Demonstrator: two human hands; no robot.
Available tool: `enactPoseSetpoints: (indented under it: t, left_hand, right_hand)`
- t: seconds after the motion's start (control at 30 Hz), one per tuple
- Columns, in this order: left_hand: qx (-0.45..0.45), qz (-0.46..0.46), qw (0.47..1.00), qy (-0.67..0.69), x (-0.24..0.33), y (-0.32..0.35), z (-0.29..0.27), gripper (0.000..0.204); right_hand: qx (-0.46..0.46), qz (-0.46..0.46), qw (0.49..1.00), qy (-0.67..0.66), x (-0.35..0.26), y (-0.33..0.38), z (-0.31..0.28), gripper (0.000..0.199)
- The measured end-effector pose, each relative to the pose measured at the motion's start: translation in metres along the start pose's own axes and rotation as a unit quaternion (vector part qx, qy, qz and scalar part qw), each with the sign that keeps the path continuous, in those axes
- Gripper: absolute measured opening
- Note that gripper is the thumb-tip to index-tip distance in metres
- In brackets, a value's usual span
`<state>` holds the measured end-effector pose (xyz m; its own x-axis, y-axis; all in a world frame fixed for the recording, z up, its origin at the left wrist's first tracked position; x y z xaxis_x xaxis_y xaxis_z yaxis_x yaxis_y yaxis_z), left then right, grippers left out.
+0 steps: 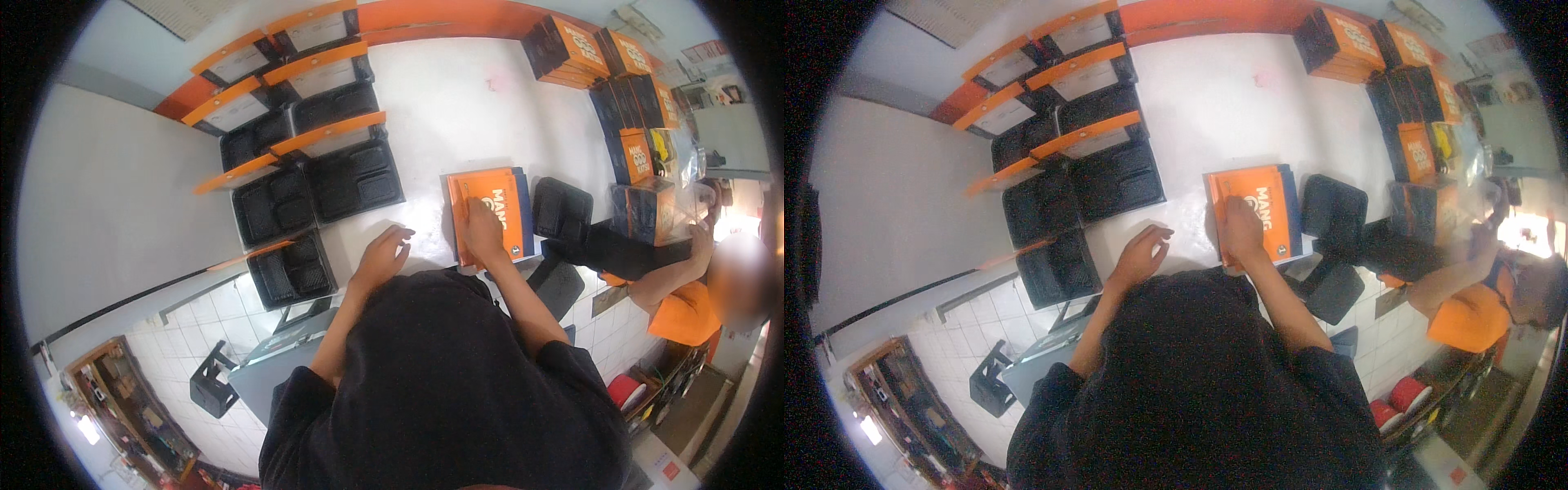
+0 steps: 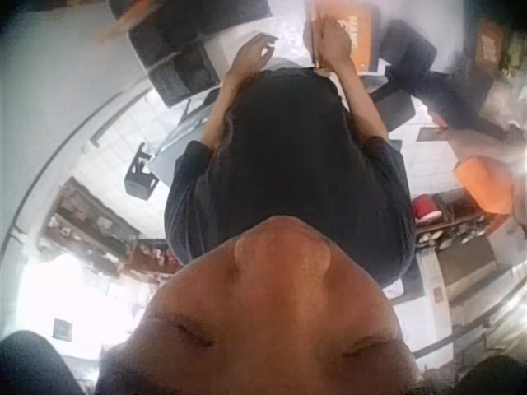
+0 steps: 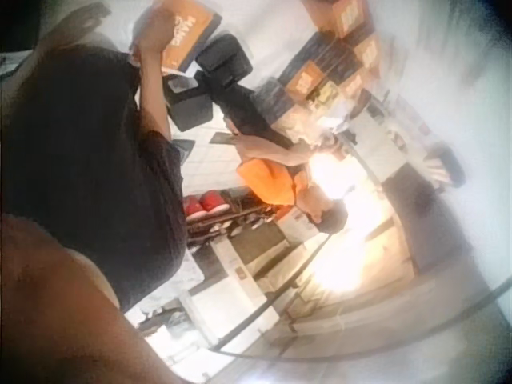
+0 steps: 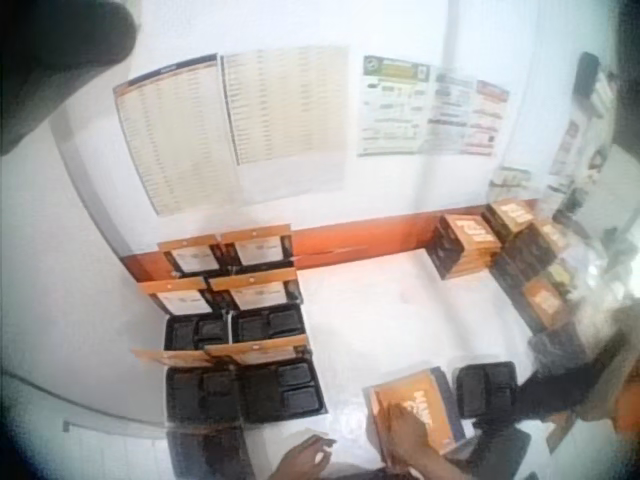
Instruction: The person assembles orange and blue branded food boxes by inserting black plastic trays into the cardboard shells. They repeatedly pick up trays, place them into the boxes, and stack the completed units on a white counter in a commercial kitchen environment.
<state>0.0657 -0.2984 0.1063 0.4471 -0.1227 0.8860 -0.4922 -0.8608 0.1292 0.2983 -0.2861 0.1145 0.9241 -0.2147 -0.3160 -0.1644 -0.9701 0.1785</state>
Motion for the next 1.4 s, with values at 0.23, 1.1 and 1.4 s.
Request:
enactPoseSetpoints:
  t: [0.23, 1.1, 1.4]
  left_hand:
    - [0.106, 0.111, 0.988, -0.007, 0.107, -0.051, -0.009, 0.070]
    - [0.209, -0.094, 0.963, -0.140, 0.113, 0.082, -0.013, 0.059]
    - [0.124, -0.284, 0.920, 0.240, 0.095, 0.201, 0.053, 0.105]
  right_hand:
    - [0.199, 0.031, 0.972, -0.120, 0.004, 0.054, -0.202, 0.030]
    - [-0.071, -0.135, 0.975, -0.162, 0.033, 0.102, -0.075, 0.084]
    - [-0.316, -0.212, 0.835, -0.397, 0.079, 0.079, -0.041, 0.052]
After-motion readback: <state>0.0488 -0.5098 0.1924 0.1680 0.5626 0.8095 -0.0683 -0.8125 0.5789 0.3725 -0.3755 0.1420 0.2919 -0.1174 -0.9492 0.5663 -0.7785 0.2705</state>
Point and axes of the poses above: each hand's wrist, its own y-axis away from the middle knuckle, its own z-axis out of the palm, x = y × z, the point moved 7 cm from there along -y, towards the middle knuckle, and after that the axes turned 2 degrees about x, right-handed, at the moved point
